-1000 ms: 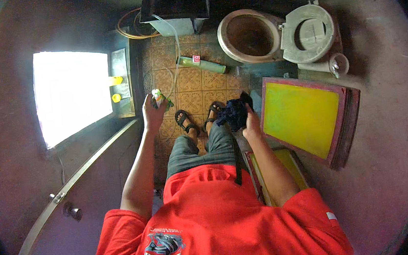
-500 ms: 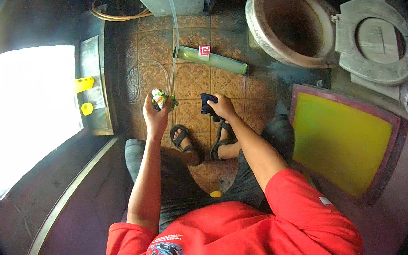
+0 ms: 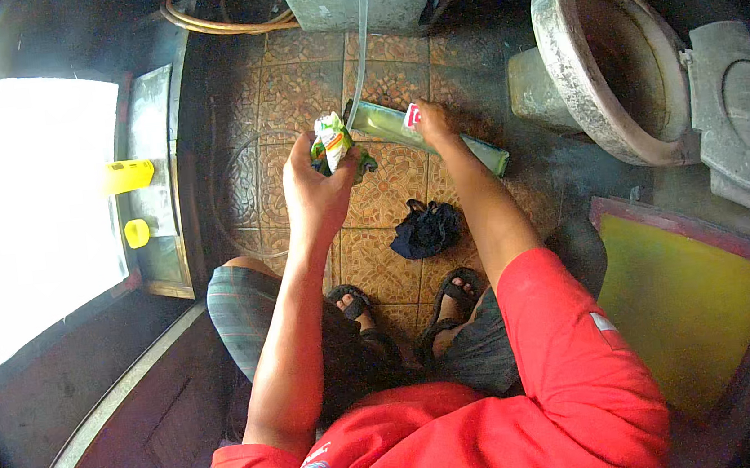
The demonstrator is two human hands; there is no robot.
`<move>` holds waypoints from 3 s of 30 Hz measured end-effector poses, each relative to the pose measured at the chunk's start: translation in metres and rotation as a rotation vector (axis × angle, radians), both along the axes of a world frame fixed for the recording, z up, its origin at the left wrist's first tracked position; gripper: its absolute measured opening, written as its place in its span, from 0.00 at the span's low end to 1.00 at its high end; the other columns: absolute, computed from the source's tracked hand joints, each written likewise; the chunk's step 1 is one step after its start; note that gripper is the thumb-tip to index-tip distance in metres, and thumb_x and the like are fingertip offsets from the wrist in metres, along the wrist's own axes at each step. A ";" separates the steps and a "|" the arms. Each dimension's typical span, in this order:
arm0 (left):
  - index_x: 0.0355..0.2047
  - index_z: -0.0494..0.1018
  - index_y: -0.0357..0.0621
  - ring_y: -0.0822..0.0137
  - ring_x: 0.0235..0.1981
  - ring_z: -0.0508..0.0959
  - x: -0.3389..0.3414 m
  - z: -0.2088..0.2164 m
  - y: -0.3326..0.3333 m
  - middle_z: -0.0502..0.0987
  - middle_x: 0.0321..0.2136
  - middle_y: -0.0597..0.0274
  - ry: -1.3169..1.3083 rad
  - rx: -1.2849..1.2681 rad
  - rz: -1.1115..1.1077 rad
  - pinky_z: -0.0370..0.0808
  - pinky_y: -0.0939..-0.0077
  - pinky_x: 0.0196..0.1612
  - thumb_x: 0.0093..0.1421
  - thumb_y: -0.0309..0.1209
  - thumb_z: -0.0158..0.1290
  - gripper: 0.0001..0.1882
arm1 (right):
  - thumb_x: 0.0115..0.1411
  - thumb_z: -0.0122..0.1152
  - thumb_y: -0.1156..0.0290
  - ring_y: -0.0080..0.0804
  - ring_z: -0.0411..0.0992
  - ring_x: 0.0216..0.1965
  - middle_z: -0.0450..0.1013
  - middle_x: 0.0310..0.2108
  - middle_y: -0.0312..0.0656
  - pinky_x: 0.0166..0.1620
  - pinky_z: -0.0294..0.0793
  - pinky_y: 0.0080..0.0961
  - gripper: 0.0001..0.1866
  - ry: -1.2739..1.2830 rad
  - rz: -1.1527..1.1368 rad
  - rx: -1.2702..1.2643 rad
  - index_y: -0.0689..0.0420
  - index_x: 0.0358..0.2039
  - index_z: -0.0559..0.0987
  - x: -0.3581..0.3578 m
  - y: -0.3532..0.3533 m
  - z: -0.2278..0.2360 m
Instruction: The person cleans screen printing tools by wiping a glass surface with a cloth and a green bottle, then moves to a restroom to rinse a squeegee and other items with water from a bucket and a tap.
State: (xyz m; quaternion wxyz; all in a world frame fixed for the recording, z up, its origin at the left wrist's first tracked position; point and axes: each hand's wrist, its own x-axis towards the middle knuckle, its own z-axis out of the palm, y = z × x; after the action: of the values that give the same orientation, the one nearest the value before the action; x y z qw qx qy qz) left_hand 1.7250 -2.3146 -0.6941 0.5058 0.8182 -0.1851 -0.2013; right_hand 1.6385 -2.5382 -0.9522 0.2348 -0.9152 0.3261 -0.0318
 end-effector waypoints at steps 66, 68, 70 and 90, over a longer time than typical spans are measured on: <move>0.40 0.68 0.42 0.57 0.35 0.75 -0.076 -0.121 -0.041 0.75 0.33 0.54 1.501 -0.709 -0.043 0.71 0.61 0.40 0.56 0.58 0.38 0.30 | 0.56 0.51 0.68 0.24 0.72 0.21 0.73 0.24 0.39 0.24 0.73 0.19 0.09 -0.306 -0.689 1.119 0.60 0.34 0.71 -0.111 0.129 0.150; 0.36 0.71 0.43 0.62 0.31 0.75 -0.074 -0.128 -0.035 0.75 0.31 0.56 1.248 -0.343 -0.232 0.71 0.66 0.35 0.54 0.53 0.47 0.24 | 0.56 0.52 0.67 0.23 0.71 0.21 0.73 0.24 0.39 0.23 0.72 0.18 0.09 -0.167 -0.577 1.150 0.59 0.33 0.72 -0.113 0.120 0.154; 0.32 0.73 0.43 0.67 0.27 0.75 -0.074 -0.118 -0.032 0.76 0.27 0.60 1.025 -0.183 -0.291 0.70 0.71 0.30 0.53 0.47 0.52 0.19 | 0.56 0.53 0.67 0.22 0.71 0.21 0.73 0.24 0.38 0.22 0.71 0.17 0.09 -0.115 -0.560 1.120 0.58 0.34 0.72 -0.112 0.116 0.161; 0.32 0.71 0.42 0.69 0.21 0.73 -0.078 -0.138 -0.031 0.73 0.23 0.63 1.142 -0.462 0.150 0.71 0.74 0.24 0.56 0.35 0.51 0.09 | 0.46 0.57 0.69 0.47 0.61 0.50 0.67 0.46 0.51 0.54 0.58 0.37 0.18 -0.199 0.229 -0.025 0.61 0.39 0.75 -0.092 0.148 0.187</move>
State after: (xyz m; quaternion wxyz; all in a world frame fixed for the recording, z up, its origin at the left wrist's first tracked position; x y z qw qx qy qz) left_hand 1.6466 -2.3454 -0.8325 0.7019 0.4612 0.1340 -0.5261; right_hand 1.5470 -2.3903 -0.7657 0.2567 -0.9415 0.1943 -0.0995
